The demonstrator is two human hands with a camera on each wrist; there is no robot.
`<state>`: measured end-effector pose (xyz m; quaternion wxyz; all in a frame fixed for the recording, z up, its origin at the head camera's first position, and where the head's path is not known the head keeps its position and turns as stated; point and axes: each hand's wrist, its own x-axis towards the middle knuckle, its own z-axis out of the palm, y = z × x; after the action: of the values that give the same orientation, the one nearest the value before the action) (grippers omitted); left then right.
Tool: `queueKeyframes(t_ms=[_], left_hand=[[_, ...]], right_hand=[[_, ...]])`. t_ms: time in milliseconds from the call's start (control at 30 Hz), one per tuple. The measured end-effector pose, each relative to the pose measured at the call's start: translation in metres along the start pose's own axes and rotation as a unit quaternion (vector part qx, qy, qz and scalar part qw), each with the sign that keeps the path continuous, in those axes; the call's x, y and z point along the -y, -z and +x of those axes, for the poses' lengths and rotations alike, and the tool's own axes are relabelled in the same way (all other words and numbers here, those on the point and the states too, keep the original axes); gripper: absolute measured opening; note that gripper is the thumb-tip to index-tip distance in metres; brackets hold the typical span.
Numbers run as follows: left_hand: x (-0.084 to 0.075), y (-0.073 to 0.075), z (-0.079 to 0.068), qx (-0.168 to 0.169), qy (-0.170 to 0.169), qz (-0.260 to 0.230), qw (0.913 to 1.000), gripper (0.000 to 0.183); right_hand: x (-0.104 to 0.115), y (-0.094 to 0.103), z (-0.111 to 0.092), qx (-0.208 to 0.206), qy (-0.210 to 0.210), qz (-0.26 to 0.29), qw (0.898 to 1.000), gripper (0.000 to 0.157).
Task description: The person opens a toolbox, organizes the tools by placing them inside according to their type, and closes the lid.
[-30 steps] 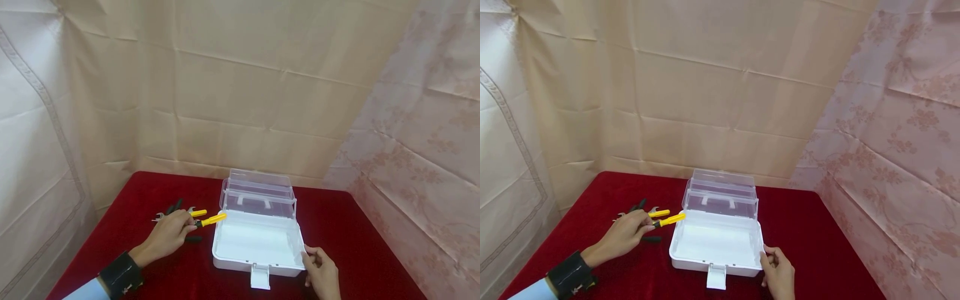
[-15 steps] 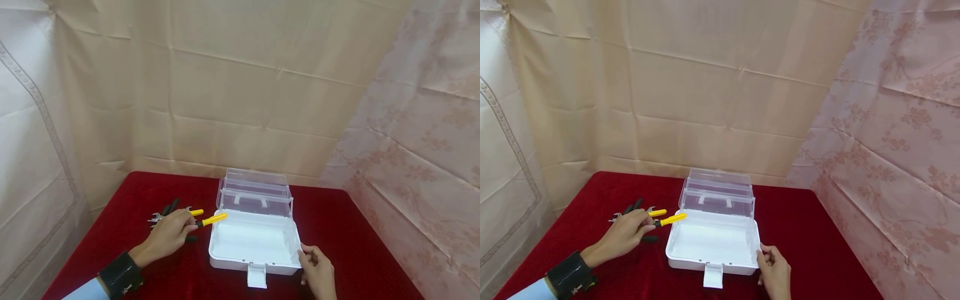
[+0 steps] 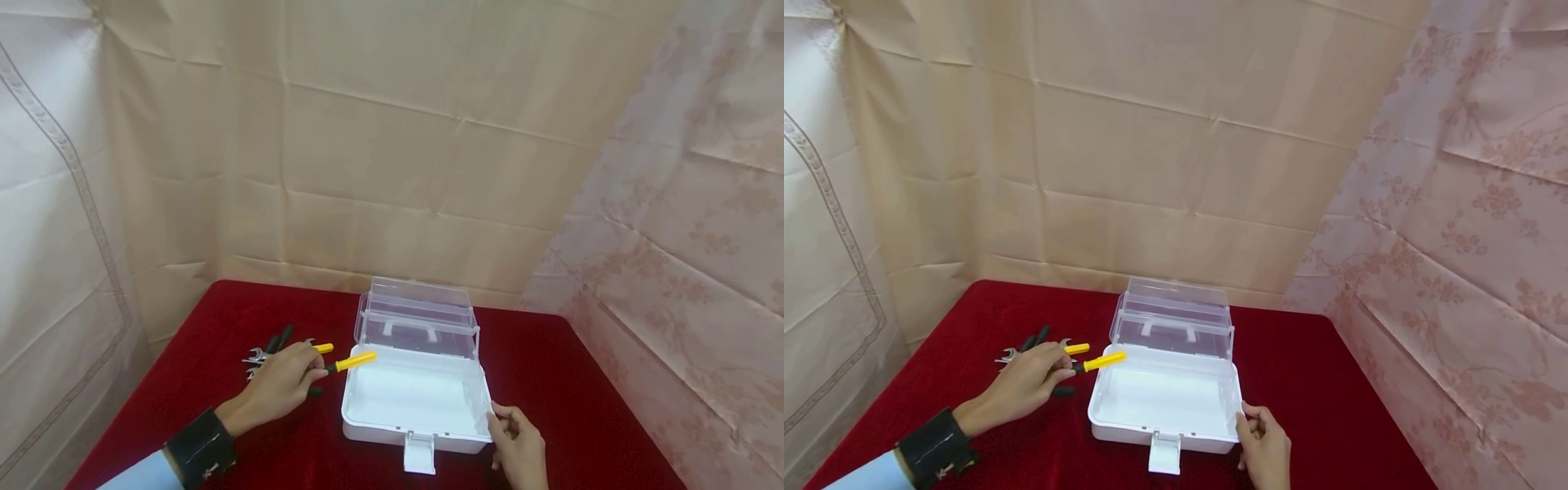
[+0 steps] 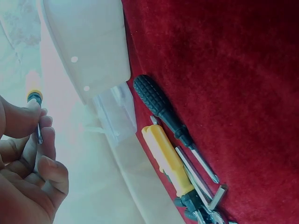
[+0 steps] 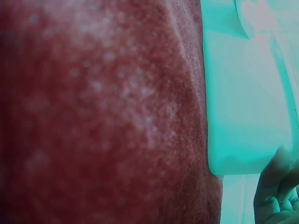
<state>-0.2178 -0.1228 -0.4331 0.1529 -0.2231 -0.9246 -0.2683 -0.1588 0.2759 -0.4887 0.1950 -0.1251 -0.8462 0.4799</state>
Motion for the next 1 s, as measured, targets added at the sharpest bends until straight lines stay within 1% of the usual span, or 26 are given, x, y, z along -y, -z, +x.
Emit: queueKeyframes(t_ms=[267, 500, 667, 767, 833, 900, 1000], left_hand=[[-0.008, -0.003, 0.002, 0.015, -0.003, 0.010, 0.9998, 0.015], [-0.012, -0.004, 0.003, 0.007, -0.038, 0.029, 0.9988, 0.015], [-0.015, -0.008, 0.006, -0.001, -0.060, 0.036, 0.9976, 0.015], [-0.017, -0.011, 0.007, -0.003, -0.071, 0.030, 0.9970, 0.015], [-0.018, -0.012, 0.007, -0.001, -0.072, 0.019, 0.9973, 0.016], [-0.019, -0.014, 0.007, 0.000, -0.074, 0.010, 0.9972, 0.016], [-0.021, -0.015, 0.006, 0.004, -0.087, 0.006, 0.9962, 0.014]], right_hand=[[0.000, 0.001, -0.002, 0.004, 0.000, 0.003, 1.000, 0.023], [0.002, 0.002, -0.002, 0.006, 0.001, -0.001, 1.000, 0.023], [0.004, 0.003, -0.002, 0.007, 0.004, -0.018, 1.000, 0.023], [0.003, 0.002, -0.001, 0.003, 0.002, -0.026, 1.000, 0.022], [0.003, 0.001, -0.001, 0.004, 0.003, -0.030, 1.000, 0.022], [0.003, 0.000, -0.001, 0.004, 0.007, -0.031, 0.999, 0.022], [0.002, 0.000, -0.001, 0.003, 0.015, -0.032, 0.999, 0.022]])
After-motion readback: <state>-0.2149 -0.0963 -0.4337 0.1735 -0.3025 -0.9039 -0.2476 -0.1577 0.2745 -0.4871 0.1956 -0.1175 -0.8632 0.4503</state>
